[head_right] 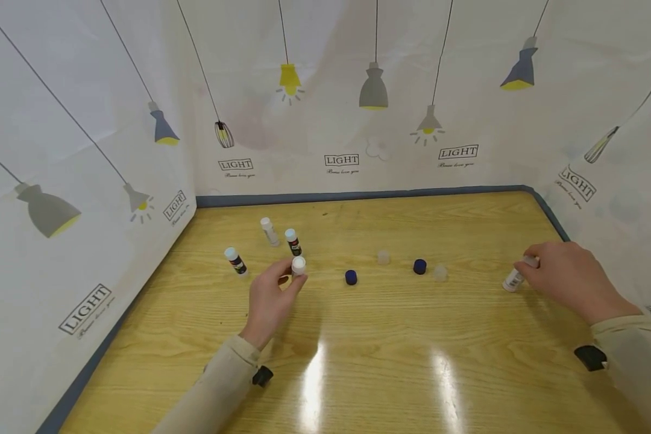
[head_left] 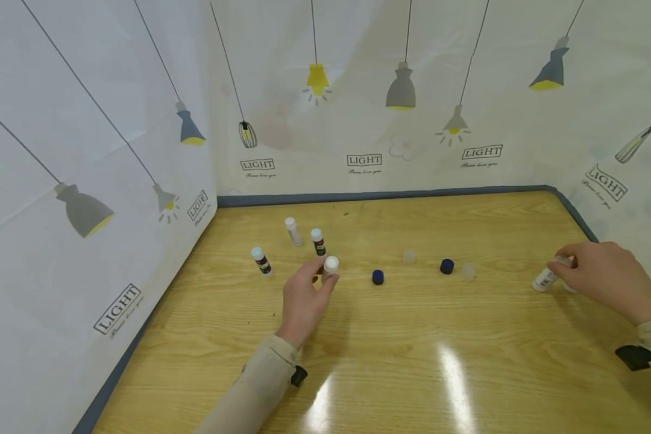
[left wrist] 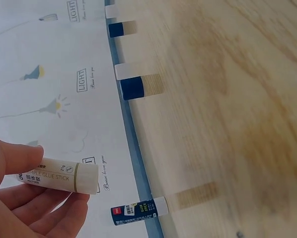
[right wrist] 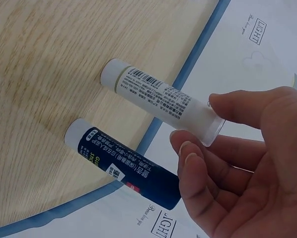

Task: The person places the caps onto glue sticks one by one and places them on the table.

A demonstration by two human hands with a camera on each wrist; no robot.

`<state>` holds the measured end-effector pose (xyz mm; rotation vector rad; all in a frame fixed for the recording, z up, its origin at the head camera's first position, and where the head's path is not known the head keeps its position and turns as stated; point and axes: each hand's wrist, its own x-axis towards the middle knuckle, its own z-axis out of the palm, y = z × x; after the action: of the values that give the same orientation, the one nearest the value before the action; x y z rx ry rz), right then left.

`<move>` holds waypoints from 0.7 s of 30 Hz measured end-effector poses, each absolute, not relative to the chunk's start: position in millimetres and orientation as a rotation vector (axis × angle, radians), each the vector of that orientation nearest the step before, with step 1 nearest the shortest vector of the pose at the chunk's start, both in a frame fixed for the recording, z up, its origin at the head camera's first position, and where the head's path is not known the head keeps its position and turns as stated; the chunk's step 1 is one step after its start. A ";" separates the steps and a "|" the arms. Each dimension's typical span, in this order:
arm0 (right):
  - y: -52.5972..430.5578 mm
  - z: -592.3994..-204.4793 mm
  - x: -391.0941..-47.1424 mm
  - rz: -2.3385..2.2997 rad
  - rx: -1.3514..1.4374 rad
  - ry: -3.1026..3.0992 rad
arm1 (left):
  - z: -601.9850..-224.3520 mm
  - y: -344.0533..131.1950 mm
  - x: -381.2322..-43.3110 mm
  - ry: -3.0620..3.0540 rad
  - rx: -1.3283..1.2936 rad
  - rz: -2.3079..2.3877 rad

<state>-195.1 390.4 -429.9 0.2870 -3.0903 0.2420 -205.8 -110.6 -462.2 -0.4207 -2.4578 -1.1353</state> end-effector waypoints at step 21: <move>384.8 -419.1 -195.8 0.209 0.212 -2.994 | -448.0 -111.1 -191.5 -2.429 -0.459 -1.096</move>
<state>-195.8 384.8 -419.1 0.2121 -2.9940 0.2092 -191.5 -111.1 -448.0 -0.4589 -2.4293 -1.0962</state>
